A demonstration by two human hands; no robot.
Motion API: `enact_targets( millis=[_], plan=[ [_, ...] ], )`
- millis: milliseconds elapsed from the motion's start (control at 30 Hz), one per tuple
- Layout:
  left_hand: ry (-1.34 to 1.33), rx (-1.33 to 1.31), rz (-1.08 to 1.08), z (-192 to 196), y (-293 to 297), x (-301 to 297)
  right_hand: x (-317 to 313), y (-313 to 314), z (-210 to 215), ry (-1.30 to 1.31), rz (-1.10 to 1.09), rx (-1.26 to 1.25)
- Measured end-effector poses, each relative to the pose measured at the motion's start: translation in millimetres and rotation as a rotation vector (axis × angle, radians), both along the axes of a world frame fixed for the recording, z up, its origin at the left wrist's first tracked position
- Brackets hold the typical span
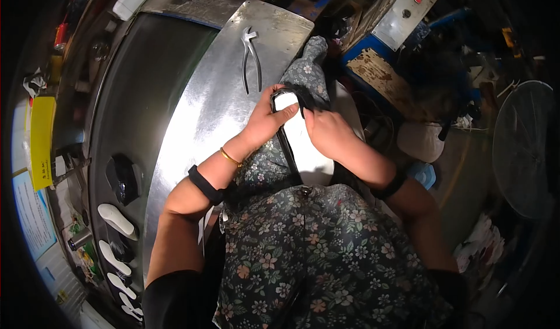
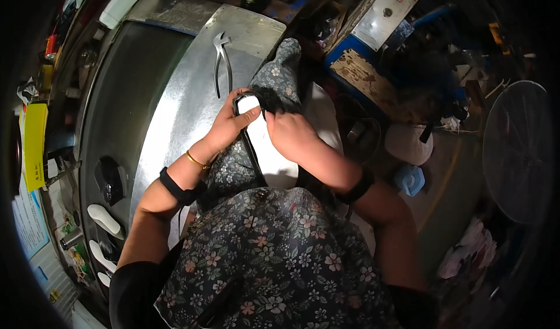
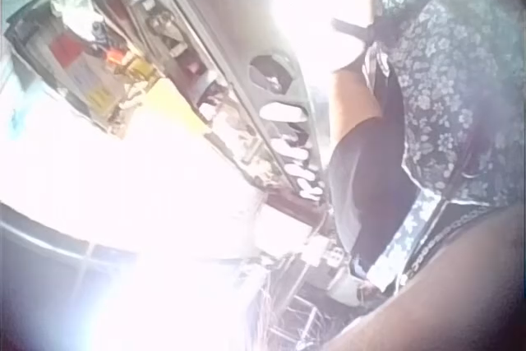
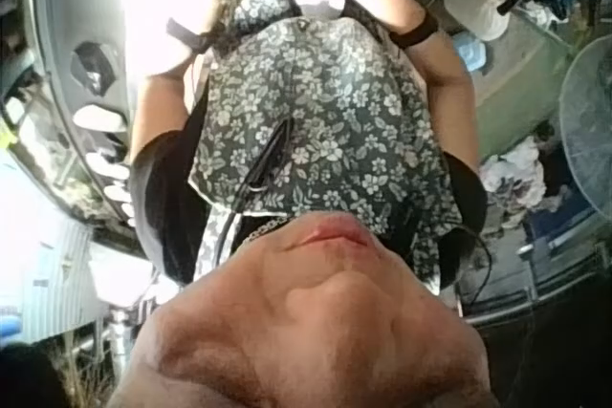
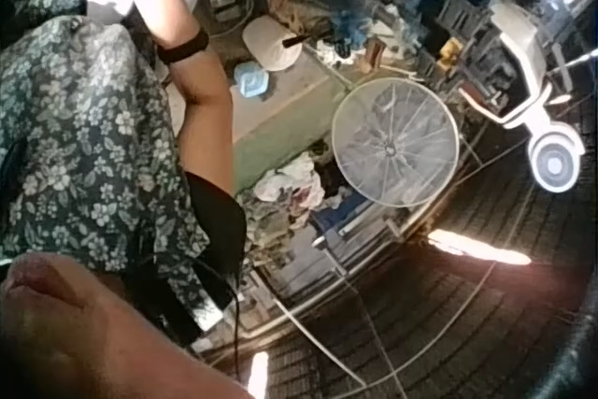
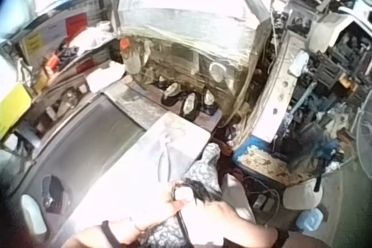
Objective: Assembling and finishing shoe components on a conveyor belt in a factory.
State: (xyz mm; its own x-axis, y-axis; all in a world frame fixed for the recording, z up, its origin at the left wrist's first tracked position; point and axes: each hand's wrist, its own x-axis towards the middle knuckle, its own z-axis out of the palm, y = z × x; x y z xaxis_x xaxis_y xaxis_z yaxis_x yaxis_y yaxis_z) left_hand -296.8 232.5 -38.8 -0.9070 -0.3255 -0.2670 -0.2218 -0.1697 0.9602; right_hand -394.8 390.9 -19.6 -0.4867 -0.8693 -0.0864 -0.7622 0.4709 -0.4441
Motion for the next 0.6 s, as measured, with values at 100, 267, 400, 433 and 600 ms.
enact_targets(
  millis=[100,267,400,433,600],
  plan=[
    [-0.093,-0.016,-0.113,11.3,-9.3,-9.9,2.8,-6.6,4.0,0.295,-0.039,-0.025],
    [-0.054,-0.008,-0.447,11.6,-31.6,-10.2,5.0,58.8,-37.3,-0.826,0.054,-0.364],
    [0.156,0.519,0.245,-27.2,12.2,1.2,12.7,44.9,-45.7,-1.166,-0.196,-0.515],
    [0.155,0.507,0.252,-24.0,19.3,-2.2,13.7,31.3,-35.9,-1.152,-0.241,-0.457],
    [-0.636,-1.126,0.031,40.2,18.7,-5.3,30.1,-1.1,3.2,-0.720,-0.316,-0.111]
  ],
)
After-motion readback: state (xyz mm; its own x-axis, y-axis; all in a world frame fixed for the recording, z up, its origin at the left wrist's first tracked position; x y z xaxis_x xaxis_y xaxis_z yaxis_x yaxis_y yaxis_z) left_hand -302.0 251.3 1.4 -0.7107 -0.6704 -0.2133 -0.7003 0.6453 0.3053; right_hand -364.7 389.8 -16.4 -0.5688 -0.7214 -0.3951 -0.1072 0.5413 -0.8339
